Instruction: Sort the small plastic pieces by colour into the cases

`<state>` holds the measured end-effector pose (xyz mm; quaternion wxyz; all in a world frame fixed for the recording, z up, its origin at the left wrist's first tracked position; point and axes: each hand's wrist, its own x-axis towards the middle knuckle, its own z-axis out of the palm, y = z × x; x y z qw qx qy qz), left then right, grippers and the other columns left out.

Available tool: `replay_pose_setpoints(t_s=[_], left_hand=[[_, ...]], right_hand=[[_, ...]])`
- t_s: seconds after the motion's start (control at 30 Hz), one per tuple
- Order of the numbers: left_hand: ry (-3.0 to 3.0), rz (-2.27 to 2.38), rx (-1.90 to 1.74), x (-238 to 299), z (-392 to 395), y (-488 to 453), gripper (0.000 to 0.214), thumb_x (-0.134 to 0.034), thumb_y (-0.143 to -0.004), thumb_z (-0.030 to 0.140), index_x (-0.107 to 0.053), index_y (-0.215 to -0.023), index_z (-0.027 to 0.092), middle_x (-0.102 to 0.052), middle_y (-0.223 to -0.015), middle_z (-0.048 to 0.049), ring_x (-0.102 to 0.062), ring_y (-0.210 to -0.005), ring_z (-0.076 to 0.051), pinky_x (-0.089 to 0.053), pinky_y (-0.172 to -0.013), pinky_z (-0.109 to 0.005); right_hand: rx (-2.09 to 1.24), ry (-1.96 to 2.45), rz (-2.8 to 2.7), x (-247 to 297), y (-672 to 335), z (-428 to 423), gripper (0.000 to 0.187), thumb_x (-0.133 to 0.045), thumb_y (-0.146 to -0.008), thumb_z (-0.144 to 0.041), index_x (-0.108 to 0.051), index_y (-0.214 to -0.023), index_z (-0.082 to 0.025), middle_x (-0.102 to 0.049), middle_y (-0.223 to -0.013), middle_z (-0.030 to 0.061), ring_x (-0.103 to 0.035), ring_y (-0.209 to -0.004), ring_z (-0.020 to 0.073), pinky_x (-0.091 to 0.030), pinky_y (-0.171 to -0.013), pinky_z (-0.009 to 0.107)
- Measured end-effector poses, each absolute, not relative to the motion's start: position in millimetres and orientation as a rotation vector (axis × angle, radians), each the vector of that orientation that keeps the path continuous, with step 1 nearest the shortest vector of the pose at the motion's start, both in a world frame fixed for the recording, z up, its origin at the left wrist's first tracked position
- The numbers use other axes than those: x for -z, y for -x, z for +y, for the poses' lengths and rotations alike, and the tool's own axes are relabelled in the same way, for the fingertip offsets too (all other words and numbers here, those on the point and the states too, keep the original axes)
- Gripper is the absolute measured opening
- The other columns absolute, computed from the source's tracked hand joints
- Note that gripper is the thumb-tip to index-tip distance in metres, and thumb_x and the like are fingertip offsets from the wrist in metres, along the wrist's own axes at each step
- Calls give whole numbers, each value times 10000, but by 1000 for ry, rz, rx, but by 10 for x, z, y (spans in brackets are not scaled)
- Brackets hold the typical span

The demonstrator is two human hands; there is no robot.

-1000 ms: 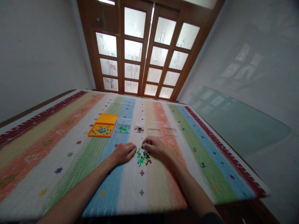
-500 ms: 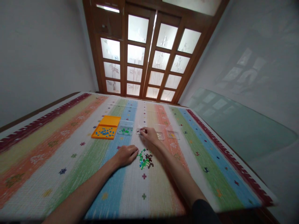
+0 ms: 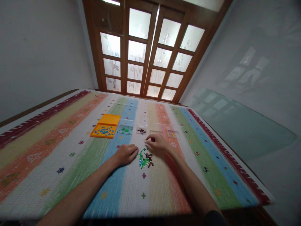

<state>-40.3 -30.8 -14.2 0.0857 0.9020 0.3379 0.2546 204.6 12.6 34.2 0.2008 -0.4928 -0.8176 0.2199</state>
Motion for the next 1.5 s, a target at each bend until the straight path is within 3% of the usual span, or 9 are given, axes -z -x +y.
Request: replay_pose_setpoints(t_s=[0.47, 0.7, 1.07, 1.37, 1.5], left_hand=[[-2644, 1017, -764, 116, -315, 406, 283, -433, -1009, 291, -669, -891, 187, -702, -820, -49, -656, -728, -164, -471, -668, -257], [-2663, 1013, -764, 106, -320, 403, 271, -435, -1009, 278, -664, -893, 191, -696, -809, -44, -657, -724, -163, -459, -658, -254], [-2708, 1017, -750, 117, -318, 403, 272, -433, -1010, 266, -665, -898, 182, -704, -818, -44, -664, -719, -168, -445, -644, -265], [-2689, 1029, -725, 116, -310, 401, 270, -434, -1011, 269, -658, -892, 179, -698, -818, -43, -660, -721, -168, -435, -636, -257], [-2691, 1017, -733, 115, -313, 401, 263, -436, -1012, 262, -657, -897, 179, -699, -824, -43, -659, -727, -167, -435, -643, -256]], right_hand=[[-813, 1406, -2329, -297, -2084, -176, 208, -623, -781, -154, -814, -863, -155, -727, -682, 14, -575, -580, 122, -366, -550, 207], [-759, 1394, -2332, -305, -2031, -156, 208, -592, -789, -125, -793, -833, -150, -715, -669, 10, -570, -584, 121, -362, -561, 210], [-468, 1488, -2122, -369, -1884, 310, 132, -614, -904, -203, -732, -936, -153, -686, -702, 8, -560, -614, 125, -348, -592, 210], [-264, 1697, -2104, -420, -1755, 492, 223, -581, -937, -181, -775, -1044, -152, -787, -983, 122, -698, -868, 209, -428, -713, 252], [-292, 1652, -2173, -444, -1857, 439, 249, -581, -923, -176, -791, -1056, -159, -792, -963, 118, -701, -830, 205, -445, -718, 257]])
